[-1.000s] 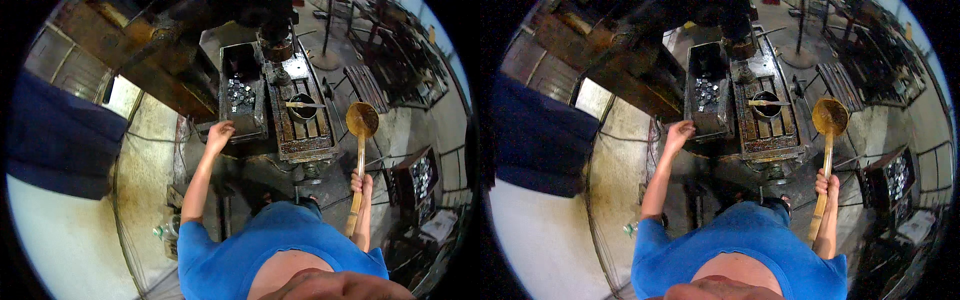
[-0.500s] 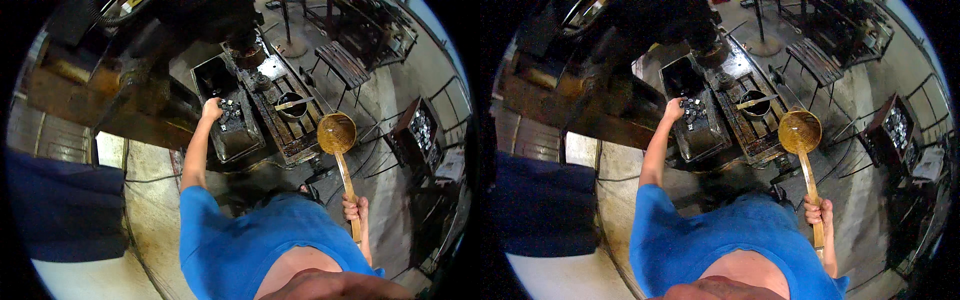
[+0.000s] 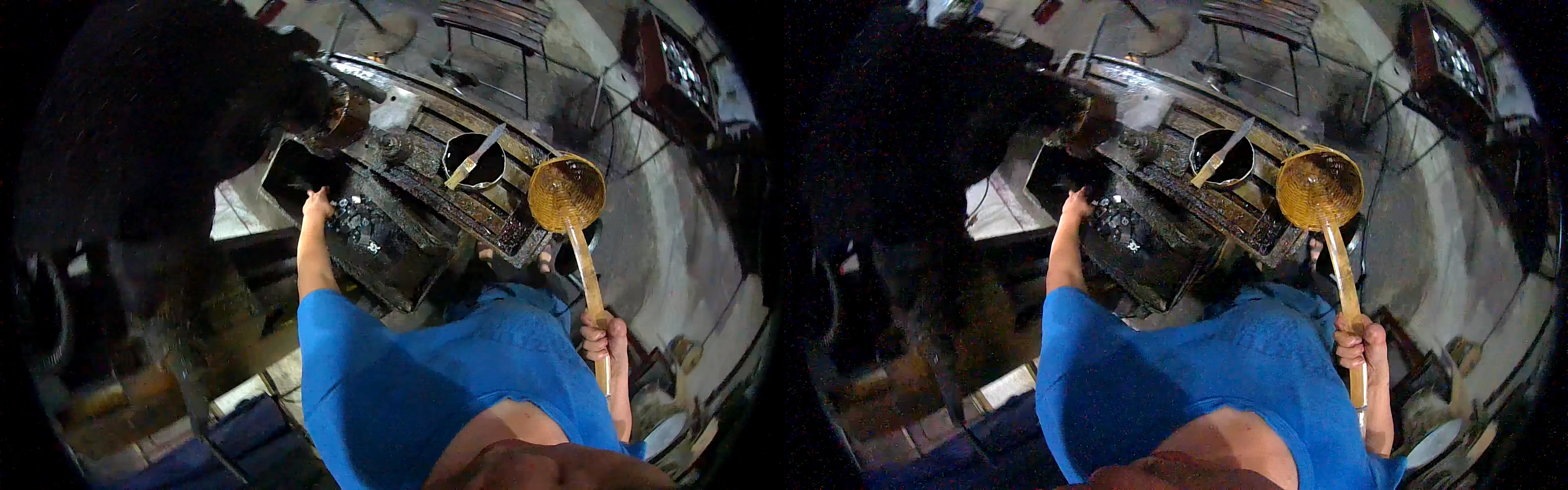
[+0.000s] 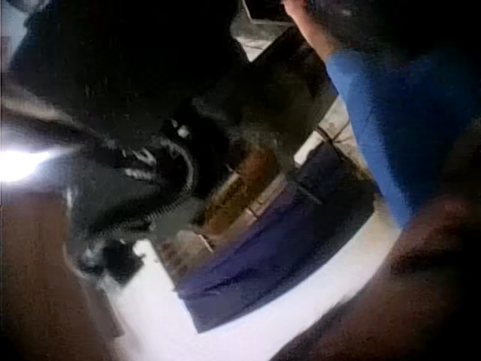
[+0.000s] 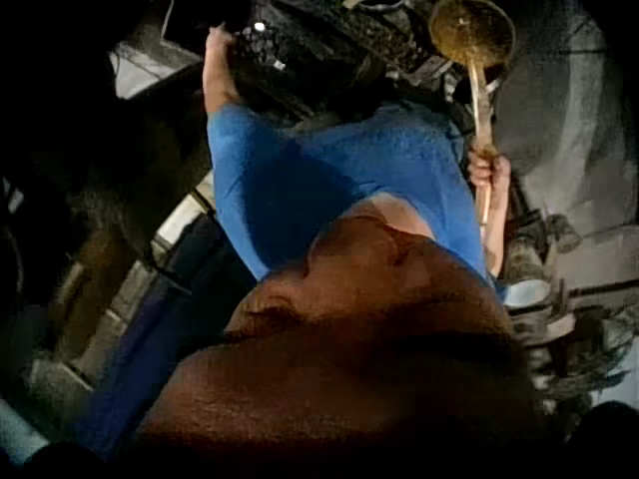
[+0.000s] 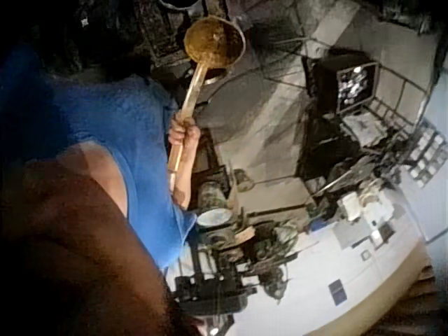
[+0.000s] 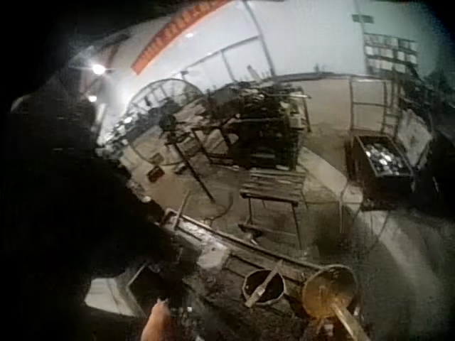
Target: The person uses a wooden-handled basket to scoop small metal parts out of a bin and dip them into a container of liquid, then shakes the basket over the container before moving to another area.
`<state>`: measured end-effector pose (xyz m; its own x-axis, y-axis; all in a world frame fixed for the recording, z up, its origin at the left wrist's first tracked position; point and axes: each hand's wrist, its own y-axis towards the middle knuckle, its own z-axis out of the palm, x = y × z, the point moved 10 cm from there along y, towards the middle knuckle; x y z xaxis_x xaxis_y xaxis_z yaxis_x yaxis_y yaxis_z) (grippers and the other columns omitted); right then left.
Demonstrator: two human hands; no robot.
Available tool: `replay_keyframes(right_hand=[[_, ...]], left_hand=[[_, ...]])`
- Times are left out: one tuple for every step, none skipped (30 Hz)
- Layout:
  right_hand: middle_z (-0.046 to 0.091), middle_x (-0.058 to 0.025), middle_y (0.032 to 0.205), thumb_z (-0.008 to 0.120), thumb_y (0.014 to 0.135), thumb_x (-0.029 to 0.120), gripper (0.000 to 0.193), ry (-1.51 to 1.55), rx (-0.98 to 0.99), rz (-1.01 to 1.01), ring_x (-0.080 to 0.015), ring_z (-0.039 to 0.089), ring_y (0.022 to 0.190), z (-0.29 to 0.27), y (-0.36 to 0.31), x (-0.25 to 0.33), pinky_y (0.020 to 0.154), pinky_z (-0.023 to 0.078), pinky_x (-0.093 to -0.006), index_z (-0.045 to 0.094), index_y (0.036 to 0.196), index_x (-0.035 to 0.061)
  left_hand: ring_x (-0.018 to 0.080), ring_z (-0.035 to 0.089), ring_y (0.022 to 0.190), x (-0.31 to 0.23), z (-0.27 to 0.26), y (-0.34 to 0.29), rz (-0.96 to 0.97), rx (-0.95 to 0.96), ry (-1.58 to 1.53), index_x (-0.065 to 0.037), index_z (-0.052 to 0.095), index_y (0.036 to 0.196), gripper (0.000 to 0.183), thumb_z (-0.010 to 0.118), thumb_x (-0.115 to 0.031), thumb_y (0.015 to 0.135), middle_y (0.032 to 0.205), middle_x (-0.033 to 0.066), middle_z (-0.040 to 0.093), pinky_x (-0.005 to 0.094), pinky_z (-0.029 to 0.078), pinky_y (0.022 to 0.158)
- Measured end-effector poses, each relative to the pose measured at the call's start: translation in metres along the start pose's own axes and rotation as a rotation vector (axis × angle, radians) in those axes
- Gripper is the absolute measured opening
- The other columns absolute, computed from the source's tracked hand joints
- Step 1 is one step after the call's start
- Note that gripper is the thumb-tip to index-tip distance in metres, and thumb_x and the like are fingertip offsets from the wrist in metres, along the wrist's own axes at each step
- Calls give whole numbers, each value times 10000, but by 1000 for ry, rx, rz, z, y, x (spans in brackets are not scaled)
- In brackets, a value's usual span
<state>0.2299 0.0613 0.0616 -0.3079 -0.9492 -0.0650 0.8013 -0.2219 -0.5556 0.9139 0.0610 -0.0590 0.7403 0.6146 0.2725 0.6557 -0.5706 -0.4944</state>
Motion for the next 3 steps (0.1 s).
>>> replay_keyframes(right_hand=[[288,42,567,648,662,263,408,32,29,-20,-21,267,398,5,4,-8,313,229,-159,397,899,45],[288,40,566,646,664,263,405,62,56,-43,-22,267,397,11,6,-13,312,229,-160,397,897,46],[294,33,571,652,652,257,421,118,14,-43,-29,279,403,7,6,-18,311,245,-175,392,909,48]], left_hand=[[325,504,1078,1,5,6,1,47,78,-240,350,1293,721,646,-181,639,1291,184,361,385,447,870],[317,498,1093,-2,4,9,3,92,155,-260,313,1316,760,648,-195,637,1301,179,352,387,437,887],[319,497,1098,-10,1,7,-3,161,257,-280,251,1342,805,649,-218,646,1322,152,338,406,414,911]])
